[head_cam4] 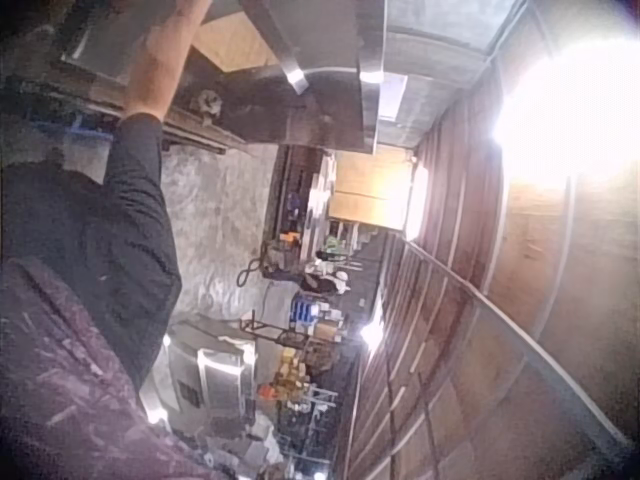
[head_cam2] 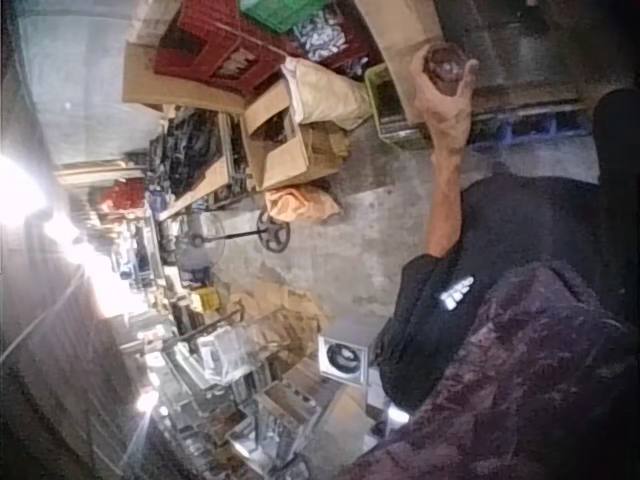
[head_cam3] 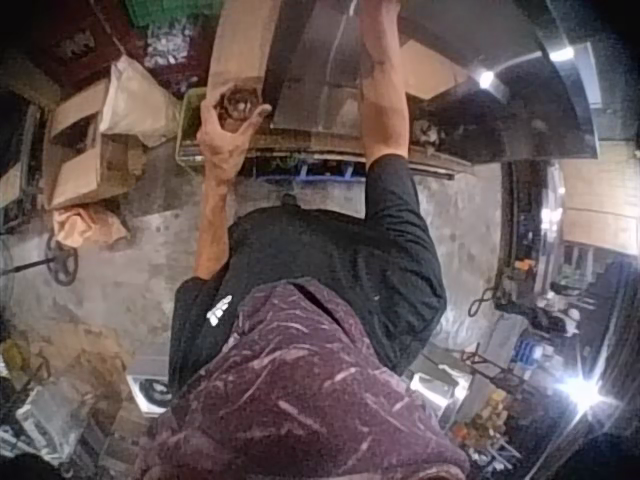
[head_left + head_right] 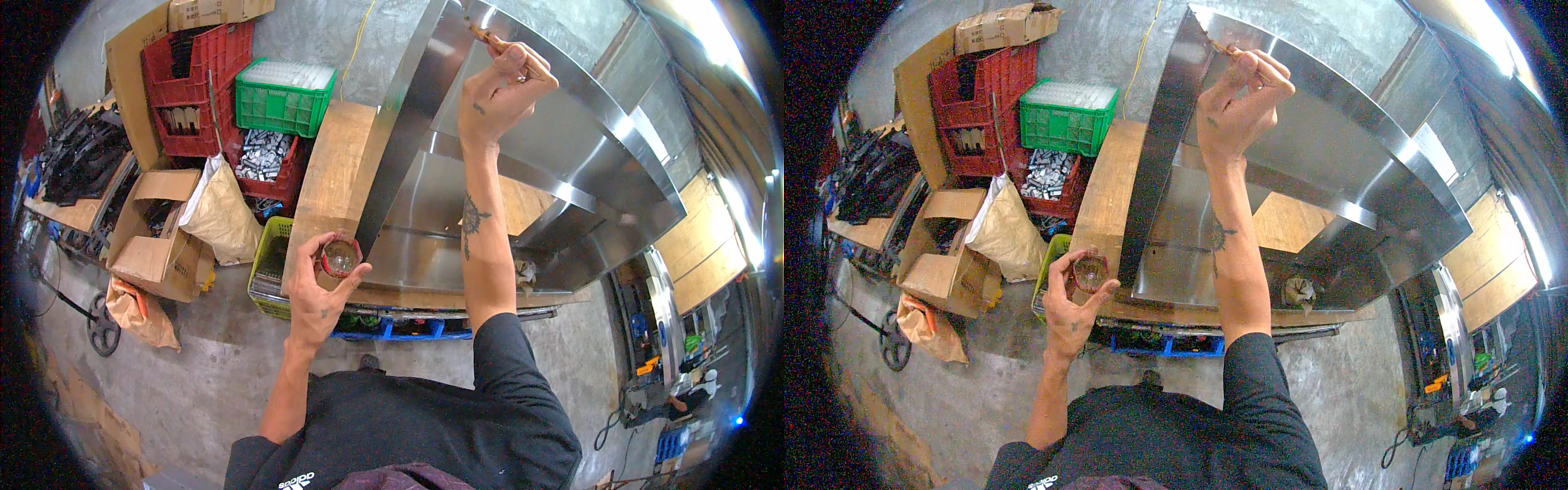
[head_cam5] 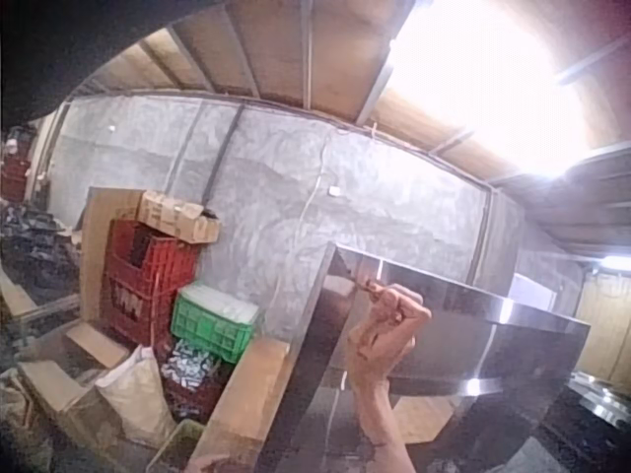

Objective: The person wipes a stainless steel kitchen hood with a cloth, then uses a small brush to apply a substance from a jar to the surface of the hood.

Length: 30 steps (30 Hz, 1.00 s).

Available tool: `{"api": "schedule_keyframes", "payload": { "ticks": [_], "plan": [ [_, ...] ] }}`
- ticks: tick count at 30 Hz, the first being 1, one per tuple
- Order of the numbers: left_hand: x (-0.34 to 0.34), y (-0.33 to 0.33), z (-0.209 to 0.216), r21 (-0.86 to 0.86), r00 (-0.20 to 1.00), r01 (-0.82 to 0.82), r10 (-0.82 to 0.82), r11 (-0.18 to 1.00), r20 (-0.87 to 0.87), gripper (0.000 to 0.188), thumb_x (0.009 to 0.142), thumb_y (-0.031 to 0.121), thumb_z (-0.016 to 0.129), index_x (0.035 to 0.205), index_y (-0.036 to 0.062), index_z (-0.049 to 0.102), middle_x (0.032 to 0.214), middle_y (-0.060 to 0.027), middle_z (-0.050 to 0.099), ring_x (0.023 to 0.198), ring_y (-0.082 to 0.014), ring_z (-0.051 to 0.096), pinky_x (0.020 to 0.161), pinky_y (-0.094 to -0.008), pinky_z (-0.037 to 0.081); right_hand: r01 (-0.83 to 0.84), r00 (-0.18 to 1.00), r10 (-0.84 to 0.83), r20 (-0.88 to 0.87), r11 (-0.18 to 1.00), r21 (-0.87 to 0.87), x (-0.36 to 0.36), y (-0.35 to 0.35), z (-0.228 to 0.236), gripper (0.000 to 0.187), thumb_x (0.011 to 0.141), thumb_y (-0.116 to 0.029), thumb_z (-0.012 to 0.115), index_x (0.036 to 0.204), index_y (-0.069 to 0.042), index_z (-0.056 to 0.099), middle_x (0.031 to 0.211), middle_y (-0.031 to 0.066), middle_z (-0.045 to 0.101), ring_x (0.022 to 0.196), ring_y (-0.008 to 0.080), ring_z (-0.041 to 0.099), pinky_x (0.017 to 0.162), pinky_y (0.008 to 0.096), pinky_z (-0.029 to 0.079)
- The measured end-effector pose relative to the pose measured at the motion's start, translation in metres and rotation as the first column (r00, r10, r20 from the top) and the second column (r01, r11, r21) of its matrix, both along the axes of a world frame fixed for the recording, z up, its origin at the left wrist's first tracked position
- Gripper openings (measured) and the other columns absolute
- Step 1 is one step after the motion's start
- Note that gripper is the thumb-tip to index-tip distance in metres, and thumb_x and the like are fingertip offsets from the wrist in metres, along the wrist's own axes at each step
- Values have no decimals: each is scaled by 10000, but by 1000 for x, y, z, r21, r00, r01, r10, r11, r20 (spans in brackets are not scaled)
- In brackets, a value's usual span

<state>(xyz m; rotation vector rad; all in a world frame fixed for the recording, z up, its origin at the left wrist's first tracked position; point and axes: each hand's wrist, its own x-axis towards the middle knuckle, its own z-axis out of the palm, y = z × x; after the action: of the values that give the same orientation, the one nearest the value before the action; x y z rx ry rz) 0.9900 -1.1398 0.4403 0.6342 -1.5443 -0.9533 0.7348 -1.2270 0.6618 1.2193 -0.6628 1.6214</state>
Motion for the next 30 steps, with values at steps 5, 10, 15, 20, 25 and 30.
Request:
{"api": "schedule_keyframes", "payload": {
  "ticks": [5,10,15,20,25,30],
  "plan": [
    [2,2,1,48,1000,0,-1,999,30,633,840,229,916,1334,18,582,1219,-125,688,1109,-230,684,967,-360,560,0,1000,0,23,1000,21,4,2,0,263,1108,-222,552,1060,7,432,1025,184,648,848,260,746,717,342,618],
    [2,0,-2,29,999,-5,4,1000,35,650,838,235,919,1344,17,574,1221,-126,680,1105,-227,683,962,-360,565,-12,1000,11,21,1000,18,2,-1,-1,281,1108,-239,555,1057,7,429,1024,187,651,867,267,751,720,353,619],
    [1,-1,-4,55,1000,12,-14,998,26,651,837,229,919,1345,16,573,1218,-123,676,1117,-224,679,961,-357,570,2,1000,-4,30,999,36,0,1,-2,287,1107,-245,557,1055,3,423,1023,189,648,859,263,741,732,355,617],
    [3,1,0,51,999,5,-7,999,39,651,839,232,917,1347,15,571,1222,-123,676,1119,-226,678,968,-358,568,-16,1000,15,14,1000,10,-1,0,-1,284,1109,-244,549,1055,3,419,1025,193,639,855,255,733,746,353,618],
    [3,0,0,49,999,-2,0,999,36,645,841,236,916,1342,18,574,1228,-122,677,1121,-224,678,972,-353,566,-69,998,68,17,998,15,7,1,1,273,1110,-235,547,1053,-1,416,1026,194,636,873,243,734,748,345,623],
    [4,1,1,61,999,1,-4,998,48,643,843,233,914,1345,22,572,1234,-119,679,1122,-221,677,971,-351,564,-28,1000,28,12,999,32,3,3,-1,269,1109,-228,547,1052,0,415,1027,192,635,892,245,741,755,343,631]
  ]
}}
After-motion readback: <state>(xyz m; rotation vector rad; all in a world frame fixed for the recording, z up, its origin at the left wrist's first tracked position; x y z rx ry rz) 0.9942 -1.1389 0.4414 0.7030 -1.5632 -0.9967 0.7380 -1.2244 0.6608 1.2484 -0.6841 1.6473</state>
